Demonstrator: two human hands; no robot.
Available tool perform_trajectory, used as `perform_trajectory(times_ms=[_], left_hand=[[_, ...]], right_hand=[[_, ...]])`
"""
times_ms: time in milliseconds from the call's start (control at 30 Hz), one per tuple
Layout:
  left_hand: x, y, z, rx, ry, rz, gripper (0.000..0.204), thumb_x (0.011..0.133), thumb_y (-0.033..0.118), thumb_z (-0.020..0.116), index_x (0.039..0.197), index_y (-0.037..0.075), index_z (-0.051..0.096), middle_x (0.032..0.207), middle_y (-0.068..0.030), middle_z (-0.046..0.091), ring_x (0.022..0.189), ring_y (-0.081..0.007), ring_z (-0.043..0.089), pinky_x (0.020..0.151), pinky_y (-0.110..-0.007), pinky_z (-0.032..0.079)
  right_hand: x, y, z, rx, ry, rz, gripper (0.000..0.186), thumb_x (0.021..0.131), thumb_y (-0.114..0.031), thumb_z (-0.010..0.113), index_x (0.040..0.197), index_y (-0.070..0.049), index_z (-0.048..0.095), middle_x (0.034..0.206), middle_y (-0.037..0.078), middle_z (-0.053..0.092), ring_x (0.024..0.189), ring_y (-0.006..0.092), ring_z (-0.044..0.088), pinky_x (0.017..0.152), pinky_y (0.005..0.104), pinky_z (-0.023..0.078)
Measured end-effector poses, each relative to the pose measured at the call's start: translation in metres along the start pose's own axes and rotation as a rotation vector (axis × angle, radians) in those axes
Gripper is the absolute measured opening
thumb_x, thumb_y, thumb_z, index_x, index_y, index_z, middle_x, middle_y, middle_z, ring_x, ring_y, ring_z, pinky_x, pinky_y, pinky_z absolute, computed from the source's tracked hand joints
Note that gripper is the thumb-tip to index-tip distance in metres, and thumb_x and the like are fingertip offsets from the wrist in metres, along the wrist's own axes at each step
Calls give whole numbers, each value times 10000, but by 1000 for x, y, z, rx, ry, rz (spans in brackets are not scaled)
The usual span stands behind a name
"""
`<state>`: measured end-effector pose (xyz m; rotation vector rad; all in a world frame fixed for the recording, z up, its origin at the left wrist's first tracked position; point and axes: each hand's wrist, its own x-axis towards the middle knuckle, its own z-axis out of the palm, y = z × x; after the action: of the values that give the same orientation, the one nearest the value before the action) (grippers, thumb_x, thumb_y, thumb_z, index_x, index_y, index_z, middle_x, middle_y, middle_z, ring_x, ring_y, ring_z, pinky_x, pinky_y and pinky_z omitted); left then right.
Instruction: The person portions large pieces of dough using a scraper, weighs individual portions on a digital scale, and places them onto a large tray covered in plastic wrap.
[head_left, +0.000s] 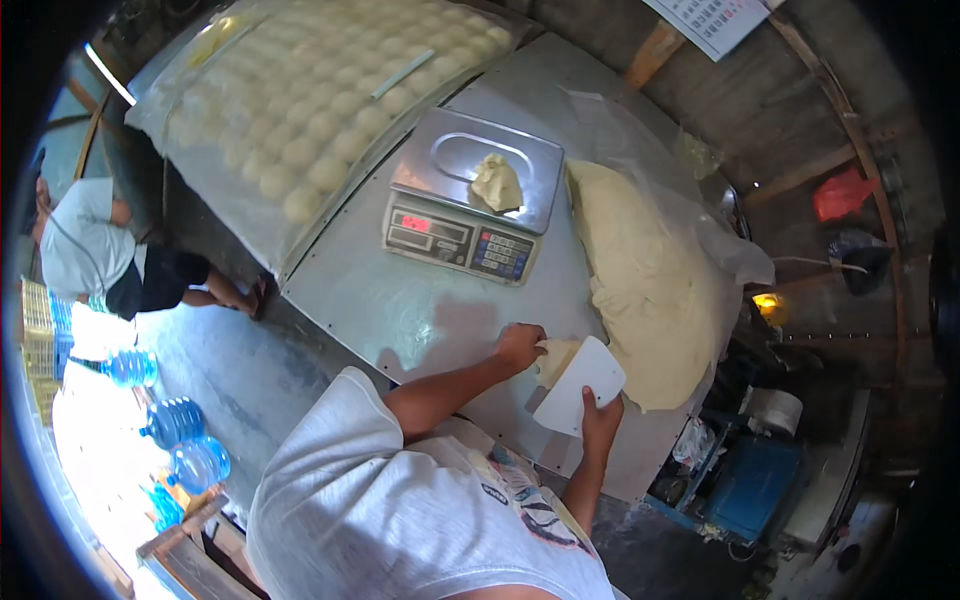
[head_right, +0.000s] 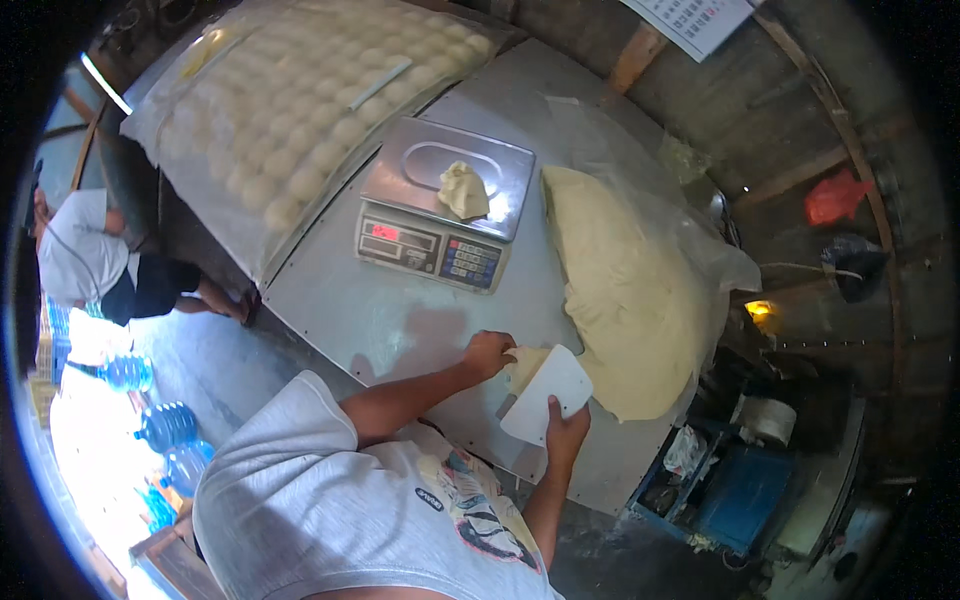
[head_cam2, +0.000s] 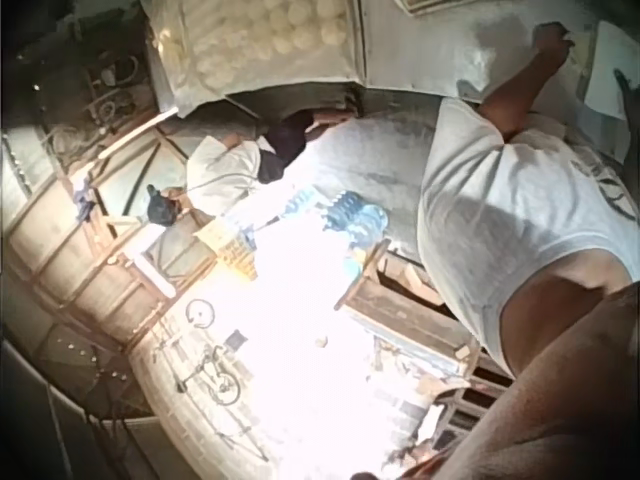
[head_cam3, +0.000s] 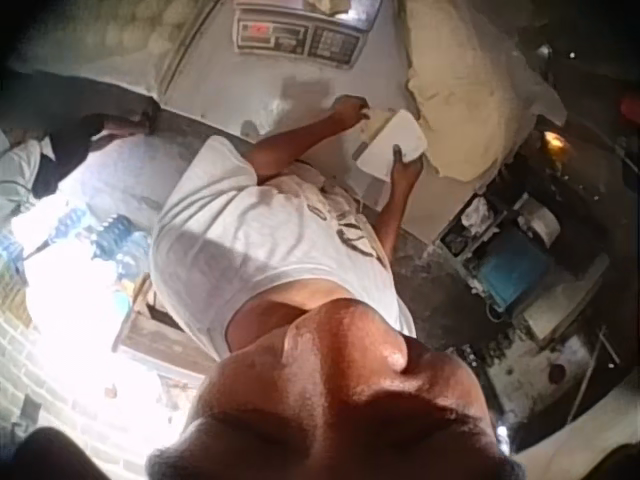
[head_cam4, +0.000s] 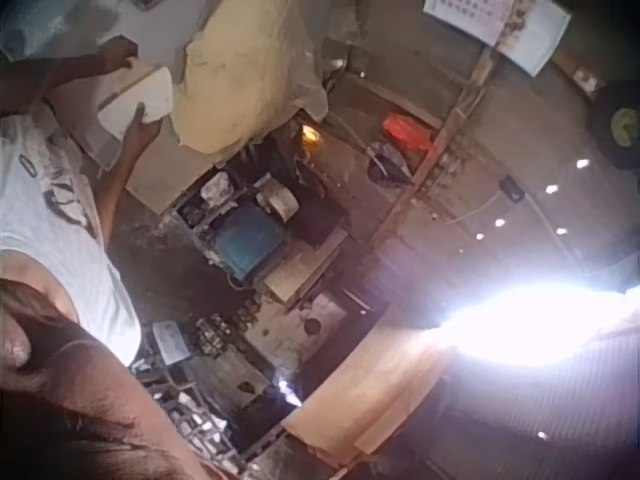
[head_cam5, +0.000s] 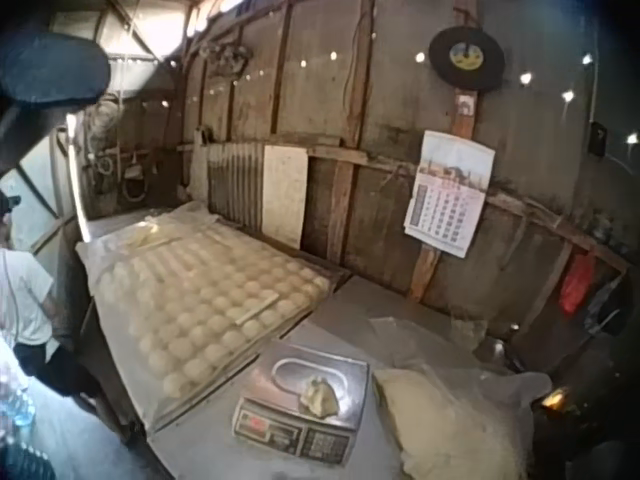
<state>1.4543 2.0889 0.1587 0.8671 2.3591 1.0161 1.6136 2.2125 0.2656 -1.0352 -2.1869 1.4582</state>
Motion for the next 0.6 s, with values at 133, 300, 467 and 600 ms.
perform_trajectory(times_ms=[133, 300, 467, 600], left_hand=[[-15, -32, 2, -308, 147, -261, 430, 636, 206, 818, 999, 20, 684, 820, -132, 721, 750, -262, 701, 725, -377, 554], [-33, -24, -21, -232, 88, -197, 329, 701, 103, 743, 1006, 5, 669, 879, -142, 711, 832, -305, 690, 810, -399, 544], [-34, -66, -37, -6, 299, -180, 291, 777, 48, 628, 1067, 19, 640, 1029, -187, 651, 899, -352, 636, 851, -415, 523], [-25, -59, -78, -615, 268, -340, 210, 848, 61, 505, 1031, -10, 579, 923, -216, 635, 810, -356, 629, 815, -430, 520]], right_hand=[[11, -60, 28, -221, -31, -223, 332, 817, -77, 698, 1103, 57, 597, 1020, 228, 679, 950, 371, 664, 849, 403, 492], [31, -27, 95, -517, -187, -105, 316, 808, -122, 706, 1056, 47, 607, 994, 257, 672, 932, 446, 638, 804, 463, 502], [57, 21, 115, -438, -319, -116, 348, 801, -91, 720, 1100, 51, 613, 961, 214, 697, 884, 345, 690, 788, 398, 522], [42, 42, 72, 75, -300, 210, 359, 848, -68, 702, 1174, 46, 601, 1092, 91, 674, 1001, 183, 622, 884, 322, 467]])
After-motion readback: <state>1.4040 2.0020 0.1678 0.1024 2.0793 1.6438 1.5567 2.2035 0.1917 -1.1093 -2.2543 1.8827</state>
